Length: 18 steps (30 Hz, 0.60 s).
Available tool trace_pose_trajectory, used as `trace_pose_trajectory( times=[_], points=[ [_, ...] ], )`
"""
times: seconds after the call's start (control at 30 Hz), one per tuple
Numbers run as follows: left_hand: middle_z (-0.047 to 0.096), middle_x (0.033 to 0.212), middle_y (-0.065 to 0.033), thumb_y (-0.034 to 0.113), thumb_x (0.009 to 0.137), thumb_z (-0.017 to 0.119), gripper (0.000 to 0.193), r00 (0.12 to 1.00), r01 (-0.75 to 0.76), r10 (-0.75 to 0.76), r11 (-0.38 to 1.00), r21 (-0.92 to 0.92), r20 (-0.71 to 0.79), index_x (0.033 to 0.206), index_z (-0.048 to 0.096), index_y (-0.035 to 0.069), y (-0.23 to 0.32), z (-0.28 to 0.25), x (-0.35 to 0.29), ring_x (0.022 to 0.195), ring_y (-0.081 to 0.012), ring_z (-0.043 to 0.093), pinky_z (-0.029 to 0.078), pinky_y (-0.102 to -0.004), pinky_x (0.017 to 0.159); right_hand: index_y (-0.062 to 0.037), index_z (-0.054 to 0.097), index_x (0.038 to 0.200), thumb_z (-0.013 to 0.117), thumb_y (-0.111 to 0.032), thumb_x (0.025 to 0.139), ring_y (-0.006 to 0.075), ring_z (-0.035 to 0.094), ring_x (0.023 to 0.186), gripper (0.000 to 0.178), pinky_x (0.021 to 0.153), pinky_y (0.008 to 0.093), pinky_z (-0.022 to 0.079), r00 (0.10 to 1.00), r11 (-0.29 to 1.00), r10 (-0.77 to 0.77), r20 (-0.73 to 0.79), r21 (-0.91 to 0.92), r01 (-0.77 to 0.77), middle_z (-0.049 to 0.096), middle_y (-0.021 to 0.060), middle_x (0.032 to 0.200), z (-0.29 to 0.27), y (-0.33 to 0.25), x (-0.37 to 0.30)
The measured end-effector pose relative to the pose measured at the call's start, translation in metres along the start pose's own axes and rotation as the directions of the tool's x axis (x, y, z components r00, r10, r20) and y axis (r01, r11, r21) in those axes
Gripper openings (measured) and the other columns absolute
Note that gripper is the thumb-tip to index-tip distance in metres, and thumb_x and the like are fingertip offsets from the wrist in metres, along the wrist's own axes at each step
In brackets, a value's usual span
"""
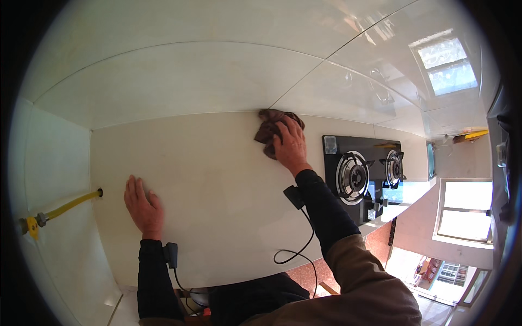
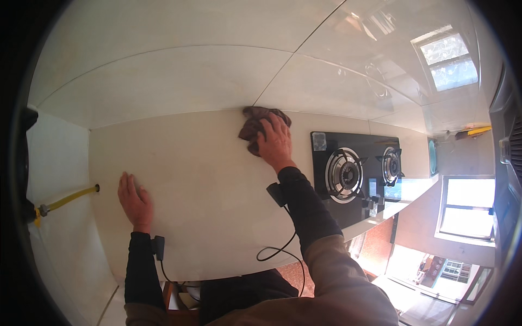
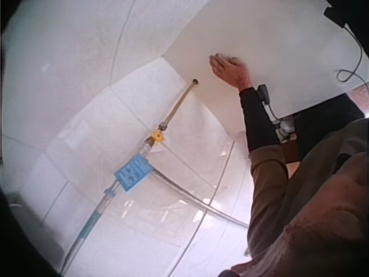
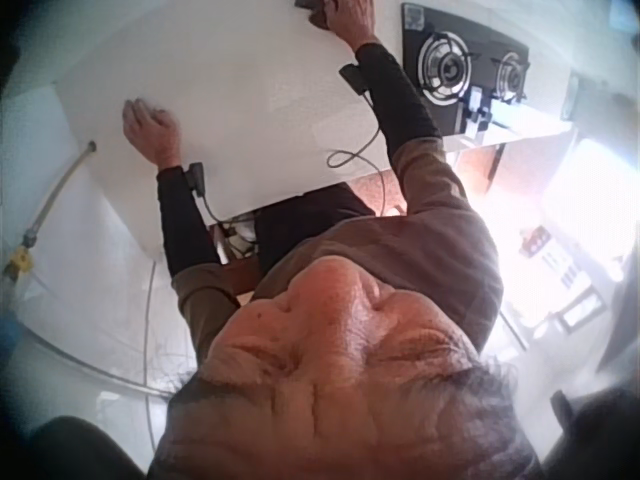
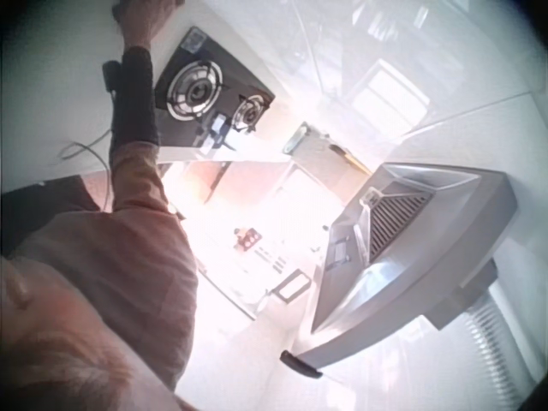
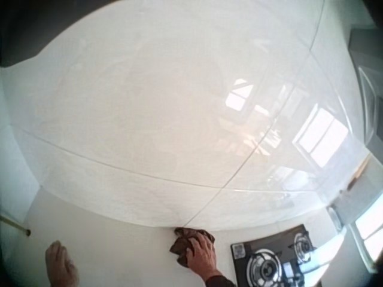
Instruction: The person wipes a window frame, wall tiles, a wooden board, a gas meter, and a range hood using a brown cloth. The person moves methodically from the window area to the stove area, wiping each surface in sequence.
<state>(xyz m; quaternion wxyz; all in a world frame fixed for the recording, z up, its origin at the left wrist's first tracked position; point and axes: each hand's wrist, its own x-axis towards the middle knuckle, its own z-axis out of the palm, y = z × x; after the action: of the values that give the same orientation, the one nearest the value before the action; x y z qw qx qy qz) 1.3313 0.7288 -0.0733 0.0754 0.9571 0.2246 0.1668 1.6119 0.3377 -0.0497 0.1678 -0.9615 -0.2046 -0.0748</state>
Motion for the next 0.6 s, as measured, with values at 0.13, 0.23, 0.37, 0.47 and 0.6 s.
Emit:
trace_pose_trajectory(
  times=[0.13, 0.23, 0.37, 0.47, 0.6],
  points=[
    [0.046, 0.165, -0.0158, 0.018, 0.101, 0.058, 0.05, 1.0, 0.005, -0.005, 1.0, -0.015, 0.001, 0.148, 0.054, 0.002, -0.001, -0.001, 0.001, 0.153, -0.0376, 0.04, 0.034, -0.0522, 0.126, -0.0075, 0.063, 0.14, 0.07, -0.022, 0.096, 0.0408, 0.044, 0.148, 0.047, 0.123, 0.0529, 0.037, 0.995, 0.992, 0.102, -0.02, -0.066, -0.104, 0.05, 0.0166, 0.159, -0.021, 0.056, -0.006],
    [0.046, 0.165, -0.0166, 0.018, 0.101, 0.058, 0.049, 1.0, 0.01, -0.01, 1.0, -0.028, 0.006, 0.147, 0.054, 0.002, 0.001, -0.002, 0.003, 0.153, -0.038, 0.04, 0.034, -0.0522, 0.126, -0.0057, 0.062, 0.14, 0.069, -0.021, 0.097, 0.0411, 0.043, 0.148, 0.046, 0.123, 0.0525, 0.037, 0.984, 0.985, 0.168, -0.052, -0.039, -0.17, 0.05, 0.0193, 0.159, -0.023, 0.07, -0.013],
    [0.046, 0.164, -0.0173, 0.019, 0.101, 0.059, 0.049, 1.0, -0.004, 0.004, 0.999, -0.04, 0.007, 0.147, 0.054, 0.001, 0.002, -0.003, 0.004, 0.153, -0.0389, 0.041, 0.035, -0.0527, 0.125, -0.007, 0.061, 0.141, 0.069, -0.019, 0.097, 0.0421, 0.042, 0.148, 0.047, 0.123, 0.0528, 0.037, 0.967, 0.967, 0.245, -0.065, -0.058, -0.249, 0.049, 0.0187, 0.159, -0.015, 0.042, -0.04],
    [0.046, 0.164, -0.018, 0.019, 0.102, 0.058, 0.049, 1.0, -0.015, 0.015, 0.999, -0.049, -0.001, 0.147, 0.053, 0.001, 0.0, -0.003, 0.003, 0.153, -0.0392, 0.041, 0.035, -0.0531, 0.125, -0.0101, 0.061, 0.142, 0.071, -0.015, 0.096, 0.0444, 0.044, 0.146, 0.048, 0.121, 0.0545, 0.038, 0.983, 0.984, 0.172, -0.06, -0.035, -0.175, 0.051, 0.0185, 0.157, -0.012, -0.005, -0.077],
    [0.047, 0.163, -0.019, 0.019, 0.102, 0.057, 0.05, 1.0, -0.007, 0.008, 0.998, -0.068, 0.012, 0.148, 0.053, 0.0, 0.0, -0.002, 0.003, 0.152, -0.0396, 0.041, 0.034, -0.0537, 0.125, -0.0126, 0.063, 0.14, 0.073, -0.013, 0.093, 0.0405, 0.043, 0.15, 0.048, 0.122, 0.0529, 0.038, 0.998, 0.998, 0.049, 0.035, 0.025, -0.05, 0.05, 0.0157, 0.159, -0.015, -0.059, -0.127]
  ],
)
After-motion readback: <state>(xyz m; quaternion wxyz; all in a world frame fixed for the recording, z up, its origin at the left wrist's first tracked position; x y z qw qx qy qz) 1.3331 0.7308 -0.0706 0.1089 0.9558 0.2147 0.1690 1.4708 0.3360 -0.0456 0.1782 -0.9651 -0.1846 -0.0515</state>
